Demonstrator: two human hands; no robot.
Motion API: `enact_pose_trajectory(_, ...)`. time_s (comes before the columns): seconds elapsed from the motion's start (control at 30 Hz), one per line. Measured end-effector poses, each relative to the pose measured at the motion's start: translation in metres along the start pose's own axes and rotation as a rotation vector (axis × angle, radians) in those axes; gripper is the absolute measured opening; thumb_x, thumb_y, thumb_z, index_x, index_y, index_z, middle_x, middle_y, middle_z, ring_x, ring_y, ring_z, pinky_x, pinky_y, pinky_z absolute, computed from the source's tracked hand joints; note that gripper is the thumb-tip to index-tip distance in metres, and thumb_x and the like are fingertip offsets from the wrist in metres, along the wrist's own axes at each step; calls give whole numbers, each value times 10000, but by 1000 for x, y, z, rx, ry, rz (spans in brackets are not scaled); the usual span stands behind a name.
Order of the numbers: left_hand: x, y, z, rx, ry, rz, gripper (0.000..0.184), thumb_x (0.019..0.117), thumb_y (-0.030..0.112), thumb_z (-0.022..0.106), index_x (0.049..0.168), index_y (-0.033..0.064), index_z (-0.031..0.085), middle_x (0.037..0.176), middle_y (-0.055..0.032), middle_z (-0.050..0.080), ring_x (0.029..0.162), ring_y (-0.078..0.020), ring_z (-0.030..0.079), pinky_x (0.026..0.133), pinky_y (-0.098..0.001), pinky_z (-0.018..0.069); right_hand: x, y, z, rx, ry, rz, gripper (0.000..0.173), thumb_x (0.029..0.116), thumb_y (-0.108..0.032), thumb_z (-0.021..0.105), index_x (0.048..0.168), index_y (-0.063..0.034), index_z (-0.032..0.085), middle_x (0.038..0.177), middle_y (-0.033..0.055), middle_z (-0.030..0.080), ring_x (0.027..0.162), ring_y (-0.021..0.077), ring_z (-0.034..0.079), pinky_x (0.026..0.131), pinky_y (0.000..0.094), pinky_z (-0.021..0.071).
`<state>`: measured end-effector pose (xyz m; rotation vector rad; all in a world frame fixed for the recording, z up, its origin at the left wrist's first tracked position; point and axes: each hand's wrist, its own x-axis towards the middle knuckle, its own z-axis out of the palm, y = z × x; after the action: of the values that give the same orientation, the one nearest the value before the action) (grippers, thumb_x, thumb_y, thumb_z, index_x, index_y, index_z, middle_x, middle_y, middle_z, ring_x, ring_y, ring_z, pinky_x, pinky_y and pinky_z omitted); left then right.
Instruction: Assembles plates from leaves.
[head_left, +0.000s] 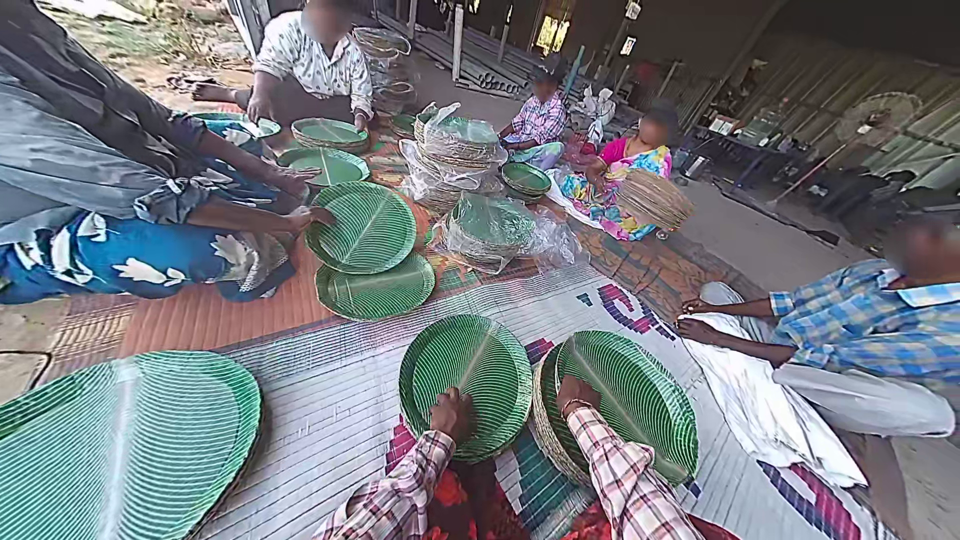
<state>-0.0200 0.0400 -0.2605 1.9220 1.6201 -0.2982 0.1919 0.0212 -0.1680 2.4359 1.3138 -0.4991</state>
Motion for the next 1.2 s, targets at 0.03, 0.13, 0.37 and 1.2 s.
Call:
enact_pose_trajectory(0.03, 2, -2, -5, -21, -9, 5, 615, 948, 368, 701, 1467, 81, 538, 1566, -295, 388, 1399, -519, 429, 1022, -687, 459, -1, 1, -1, 14, 22, -11, 385, 988, -175, 603, 1332, -6, 635, 1389, 196, 641, 1314, 353, 601, 1056, 571, 477)
enact_pose_trajectory(0.13, 6, -8, -28, -157, 48, 56, 627, 1025, 498, 578, 1477, 65, 532, 1530, -265, 471, 1377, -460, 504, 1074, -649, 443, -7, -1, -5, 79, 166, -119, 397, 1049, -270, 575, 1359, -26, 623, 1379, 191, 649, 1306, 351, 602, 1085, 574, 435)
enact_pose_trajectory(0.37, 12, -5, -61, -474, 1048, 333, 621, 1076, 420, 410, 1524, -5, 471, 1577, -343, 382, 1452, -517, 404, 1194, -612, 321, -49, -53, 15, 101, 253, -669, 384, 1090, -227, 497, 1385, -11, 615, 1401, 221, 619, 1341, 381, 565, 1139, 532, 412)
enact_pose_trajectory(1.2, 4, -5, -18, -125, -3, 62, 543, 992, 375, 648, 1445, 87, 567, 1546, -240, 455, 1401, -472, 461, 1033, -671, 465, -1, 1, -4, 115, 108, -56, 392, 1029, -159, 546, 1392, -19, 585, 1398, 200, 632, 1298, 354, 615, 1035, 549, 503)
